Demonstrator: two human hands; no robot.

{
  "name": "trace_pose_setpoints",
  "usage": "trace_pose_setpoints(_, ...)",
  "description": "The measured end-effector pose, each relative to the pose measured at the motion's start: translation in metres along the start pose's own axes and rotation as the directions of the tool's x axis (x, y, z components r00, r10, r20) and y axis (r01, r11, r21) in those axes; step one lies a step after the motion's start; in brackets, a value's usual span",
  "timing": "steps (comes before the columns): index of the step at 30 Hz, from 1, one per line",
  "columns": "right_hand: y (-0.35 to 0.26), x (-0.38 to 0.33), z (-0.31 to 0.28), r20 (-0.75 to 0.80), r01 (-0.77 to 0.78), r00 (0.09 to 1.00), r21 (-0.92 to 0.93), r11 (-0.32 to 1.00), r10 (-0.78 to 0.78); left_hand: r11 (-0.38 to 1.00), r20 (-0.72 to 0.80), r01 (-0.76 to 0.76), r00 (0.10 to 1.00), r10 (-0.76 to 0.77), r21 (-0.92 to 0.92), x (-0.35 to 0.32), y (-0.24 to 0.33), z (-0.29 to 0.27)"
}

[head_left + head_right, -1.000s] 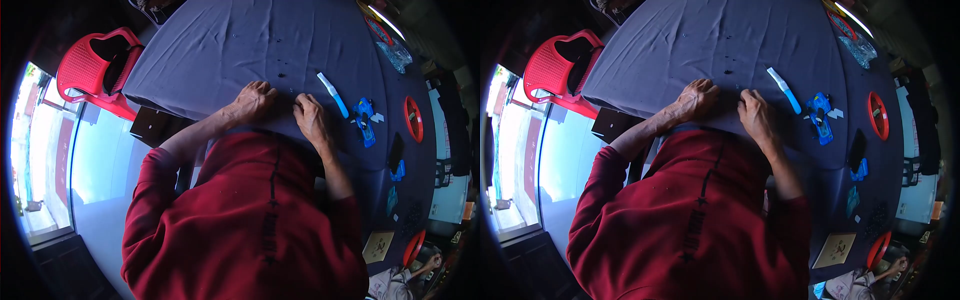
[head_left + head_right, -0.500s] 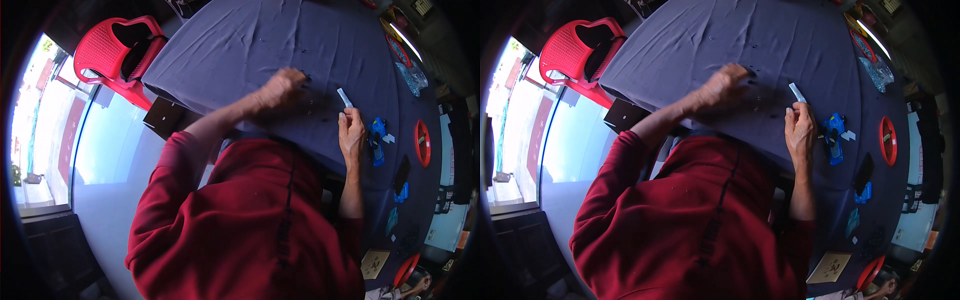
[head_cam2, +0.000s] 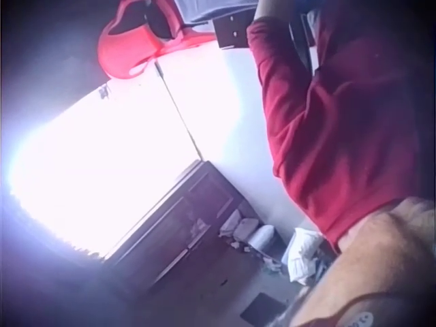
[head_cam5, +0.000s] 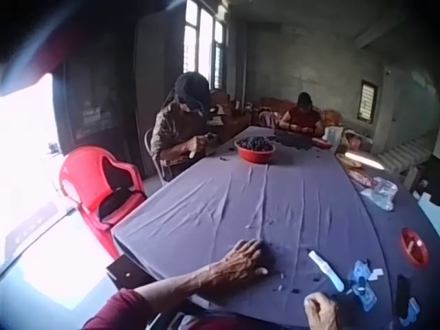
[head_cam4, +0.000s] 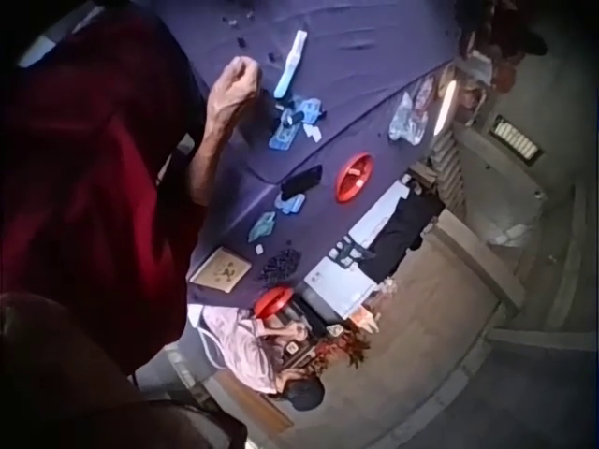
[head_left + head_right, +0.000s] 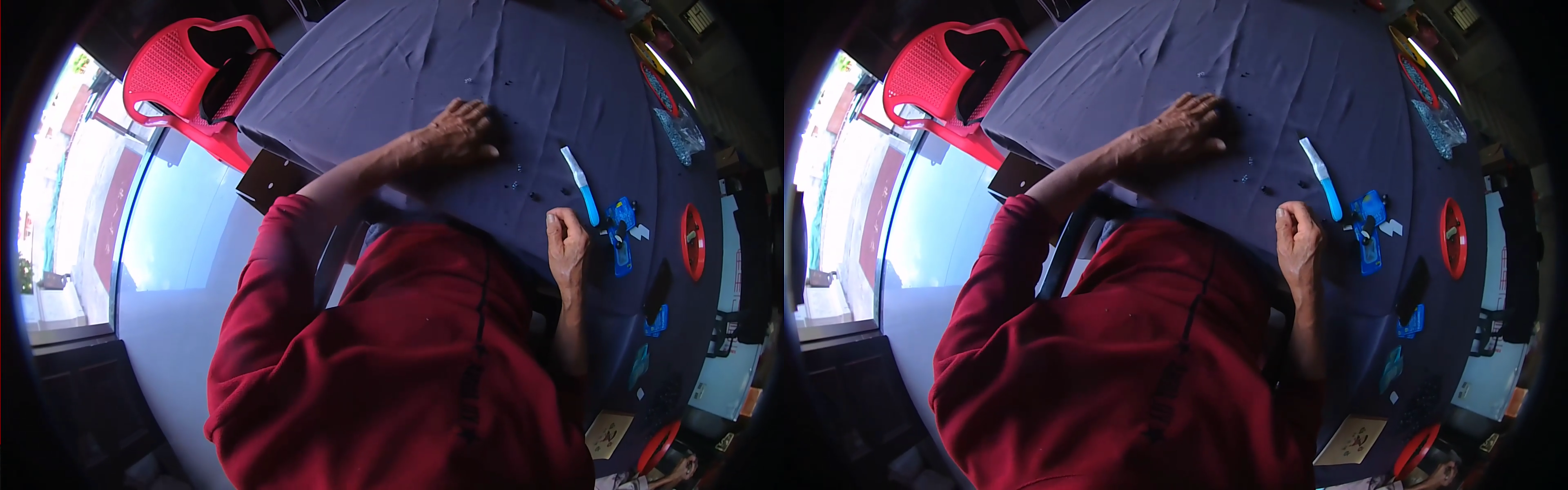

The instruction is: Assembling small black plastic parts by manually inserting white cylindrical components into them.

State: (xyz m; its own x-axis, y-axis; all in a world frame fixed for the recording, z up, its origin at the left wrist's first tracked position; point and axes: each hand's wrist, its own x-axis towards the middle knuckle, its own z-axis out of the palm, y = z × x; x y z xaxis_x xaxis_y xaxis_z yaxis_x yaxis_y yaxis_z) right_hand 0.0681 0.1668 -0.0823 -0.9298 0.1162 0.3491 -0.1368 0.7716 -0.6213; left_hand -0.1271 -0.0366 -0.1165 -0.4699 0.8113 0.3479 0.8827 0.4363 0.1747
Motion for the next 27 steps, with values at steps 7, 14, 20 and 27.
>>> trace_pose_setpoints(7,-0.001,-0.008,-0.009,0.007,0.057,0.998,-0.046,0.997,-0.056,0.941,-0.084,-0.298,0.954,0.288,-0.158,-0.043,0.05,-0.017)
trace_pose_setpoints(14,-0.025,-0.041,-0.009,0.128,0.068,0.991,-0.155,0.986,-0.048,0.864,-0.191,-0.477,0.874,0.447,-0.161,-0.113,0.072,-0.029)
trace_pose_setpoints(20,-0.035,-0.036,0.014,0.242,0.146,0.965,-0.187,0.971,-0.098,0.918,-0.059,-0.315,0.949,0.31,-0.24,-0.125,0.079,-0.026)
trace_pose_setpoints(27,-0.042,-0.027,0.024,0.28,0.184,0.956,-0.333,0.925,-0.09,0.953,-0.021,-0.214,0.976,0.215,-0.214,-0.115,0.088,-0.016)
